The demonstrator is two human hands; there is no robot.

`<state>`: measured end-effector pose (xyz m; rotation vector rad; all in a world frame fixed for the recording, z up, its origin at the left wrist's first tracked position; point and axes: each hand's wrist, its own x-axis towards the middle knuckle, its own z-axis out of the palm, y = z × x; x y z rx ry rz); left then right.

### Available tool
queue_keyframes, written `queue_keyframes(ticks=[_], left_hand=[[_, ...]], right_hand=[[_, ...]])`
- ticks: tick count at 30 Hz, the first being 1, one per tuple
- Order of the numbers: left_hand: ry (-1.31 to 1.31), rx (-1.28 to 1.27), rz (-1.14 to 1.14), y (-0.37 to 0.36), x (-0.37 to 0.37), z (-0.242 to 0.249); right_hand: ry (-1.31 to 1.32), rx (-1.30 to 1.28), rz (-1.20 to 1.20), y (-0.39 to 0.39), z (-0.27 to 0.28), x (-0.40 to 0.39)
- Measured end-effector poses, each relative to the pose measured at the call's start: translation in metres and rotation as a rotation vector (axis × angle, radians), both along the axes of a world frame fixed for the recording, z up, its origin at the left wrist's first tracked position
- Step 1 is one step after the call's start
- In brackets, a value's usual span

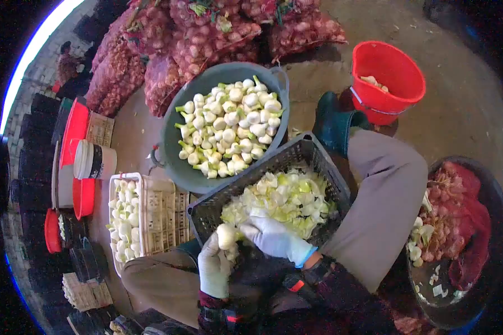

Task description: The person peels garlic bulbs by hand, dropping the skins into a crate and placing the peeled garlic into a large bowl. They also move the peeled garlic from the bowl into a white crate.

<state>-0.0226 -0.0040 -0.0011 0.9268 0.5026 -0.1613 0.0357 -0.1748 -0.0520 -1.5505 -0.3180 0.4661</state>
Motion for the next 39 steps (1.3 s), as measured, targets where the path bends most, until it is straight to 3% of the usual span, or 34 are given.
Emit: queue_keyframes(ticks=[1,3,4,5,8,9,11,13,15,17,19,21,23,25,27,28,29,31,32,36,39], left_hand=[[-0.014,0.0,-0.006,-0.001,0.001,0.0],[0.073,-0.068,0.022,-0.006,0.005,0.001],[0.098,-0.049,0.014,-0.01,0.007,0.003],[0.088,-0.051,0.008,-0.014,0.008,0.007],[0.083,0.488,-0.152,-0.014,0.011,0.021],[0.083,0.49,-0.152,-0.013,0.012,0.026],[0.045,0.417,-0.157,-0.014,0.015,0.035],[0.016,0.416,-0.204,-0.004,0.013,0.018],[-0.046,0.794,-0.274,-0.005,0.01,0.009],[0.153,0.627,-0.283,-0.005,0.016,0.016],[0.131,0.385,-0.132,-0.005,0.01,0.005],[0.085,0.285,-0.06,-0.01,0.008,0.011],[0.007,0.188,0.011,-0.012,0.01,0.018],[-0.109,0.106,0.106,-0.014,0.014,0.022],[-0.149,0.098,0.105,-0.007,0.011,0.016],[-0.161,0.094,0.103,-0.003,0.008,0.015],[-0.015,0.259,0.09,-0.005,0.002,0.024],[-0.151,0.328,0.12,-0.012,0.004,0.009],[-0.234,0.502,0.107,-0.011,0.005,-0.011],[-0.055,0.443,0.124,-0.018,0.005,-0.006],[-0.137,0.404,0.125,-0.025,0.006,-0.001]], right_hand=[[-0.014,0.0,-0.006,-0.002,0.005,0.004],[-0.32,-0.139,0.011,-0.009,0.018,0.007],[-0.05,-0.114,0.123,-0.01,0.03,0.008],[-0.06,-0.117,0.117,-0.01,0.026,0.007],[-0.301,-0.086,0.002,-0.003,0.006,0.002],[-0.301,-0.084,0.001,-0.003,0.005,0.003],[0.243,0.019,0.104,-0.006,0.007,0.004],[0.169,-0.006,0.043,-0.003,0.005,0.005],[0.113,-0.036,-0.012,0.002,0.004,0.002],[0.092,-0.112,-0.051,0.008,0.004,0.0],[0.172,-0.057,-0.095,0.014,0.0,-0.001],[0.023,-0.395,-0.204,0.019,-0.011,0.002],[-0.104,-0.43,-0.261,0.022,-0.035,-0.004],[-0.243,-0.677,0.021,0.013,-0.043,-0.007],[-0.18,-0.785,0.075,0.005,-0.023,0.005],[-0.069,-0.528,0.039,0.001,-0.007,0.006],[0.018,-0.262,0.003,0.0,0.005,0.013],[0.015,0.01,0.053,0.008,0.001,0.011],[-0.002,-0.058,0.133,0.01,-0.002,0.013],[-0.065,0.005,-0.037,0.026,-0.049,0.002],[-0.013,-0.038,-0.114,0.032,-0.063,-0.003]])
